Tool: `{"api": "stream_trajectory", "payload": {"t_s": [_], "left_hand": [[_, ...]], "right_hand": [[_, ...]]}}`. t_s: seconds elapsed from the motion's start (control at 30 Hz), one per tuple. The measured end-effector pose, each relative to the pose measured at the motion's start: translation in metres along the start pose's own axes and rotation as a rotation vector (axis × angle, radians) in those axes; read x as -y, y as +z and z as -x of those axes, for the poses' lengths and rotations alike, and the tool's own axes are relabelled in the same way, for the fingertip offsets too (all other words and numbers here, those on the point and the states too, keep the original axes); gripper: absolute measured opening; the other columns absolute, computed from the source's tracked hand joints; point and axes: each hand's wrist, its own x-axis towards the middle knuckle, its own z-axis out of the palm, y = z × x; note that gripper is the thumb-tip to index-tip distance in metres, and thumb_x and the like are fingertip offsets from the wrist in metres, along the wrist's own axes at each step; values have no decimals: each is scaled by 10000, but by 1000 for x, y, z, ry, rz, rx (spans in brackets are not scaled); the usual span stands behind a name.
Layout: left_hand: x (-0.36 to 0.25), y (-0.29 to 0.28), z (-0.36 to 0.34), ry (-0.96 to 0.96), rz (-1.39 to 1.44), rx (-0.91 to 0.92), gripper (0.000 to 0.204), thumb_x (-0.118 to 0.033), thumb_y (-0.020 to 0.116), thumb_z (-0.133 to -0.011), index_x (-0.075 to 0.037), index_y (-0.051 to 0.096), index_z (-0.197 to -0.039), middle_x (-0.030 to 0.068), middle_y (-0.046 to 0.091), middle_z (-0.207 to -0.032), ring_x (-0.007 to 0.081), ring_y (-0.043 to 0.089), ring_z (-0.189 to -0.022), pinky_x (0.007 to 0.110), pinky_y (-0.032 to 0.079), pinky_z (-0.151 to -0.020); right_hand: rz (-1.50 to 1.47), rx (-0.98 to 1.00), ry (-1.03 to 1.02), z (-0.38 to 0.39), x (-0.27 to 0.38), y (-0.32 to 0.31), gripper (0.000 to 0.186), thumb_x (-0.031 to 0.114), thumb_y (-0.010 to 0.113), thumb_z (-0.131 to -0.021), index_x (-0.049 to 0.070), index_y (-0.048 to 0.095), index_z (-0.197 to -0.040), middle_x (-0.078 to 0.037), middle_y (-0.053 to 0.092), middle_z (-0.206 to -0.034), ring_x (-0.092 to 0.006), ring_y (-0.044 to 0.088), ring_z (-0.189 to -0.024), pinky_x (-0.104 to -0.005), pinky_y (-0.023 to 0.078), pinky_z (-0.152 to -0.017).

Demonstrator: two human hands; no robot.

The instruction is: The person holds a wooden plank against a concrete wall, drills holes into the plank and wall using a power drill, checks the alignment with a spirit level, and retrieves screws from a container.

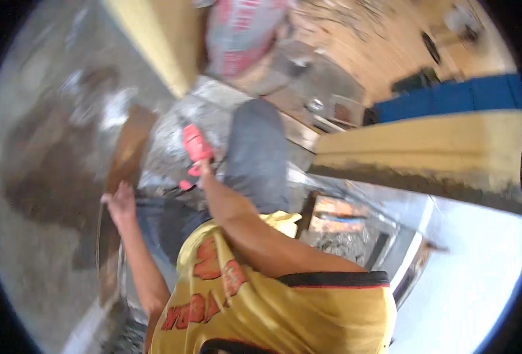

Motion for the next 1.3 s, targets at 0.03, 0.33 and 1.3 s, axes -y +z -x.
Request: {"api": "stream_trajectory", "payload": {"t_s": [0.03, 0.33, 1.3], "left_hand": [[-6, -6, 0, 7, 26, 0, 926, -566, 450, -991, 77, 90, -1552, 243, 232, -1617, 345, 260, -1492, 468, 261, -1207], [-46, -73, -21, 29, -45, 20, 1140, -613, 602, -860, 42, -22, -1555, 192, 257, -1621, 339, 273, -1493, 468, 309, -1192], [-16, -10, 18, 86, -331, -304, 866, -679, 395, -965, -22, 288, -1519, 90, 409, -1572, 248, 418, -1418, 487, 359, -1121]], "right_hand": [[-36, -42, -22, -4, -1, -2, 369, 299, 695, -779, 67, 650, -1062, -172, 653, -1070, -331, 649, -955, -473, 529, -851], [879, 348, -771, 125, 228, 67, 327, 300, 643, -878, 5, 708, -1002, -247, 696, -883, -404, 688, -867, -471, 535, -789], [1182, -1237, -229, -156, 503, -336, 250, 241, 581, -919, 97, 786, -915, -163, 748, -1010, -328, 733, -952, -462, 592, -797]]}}
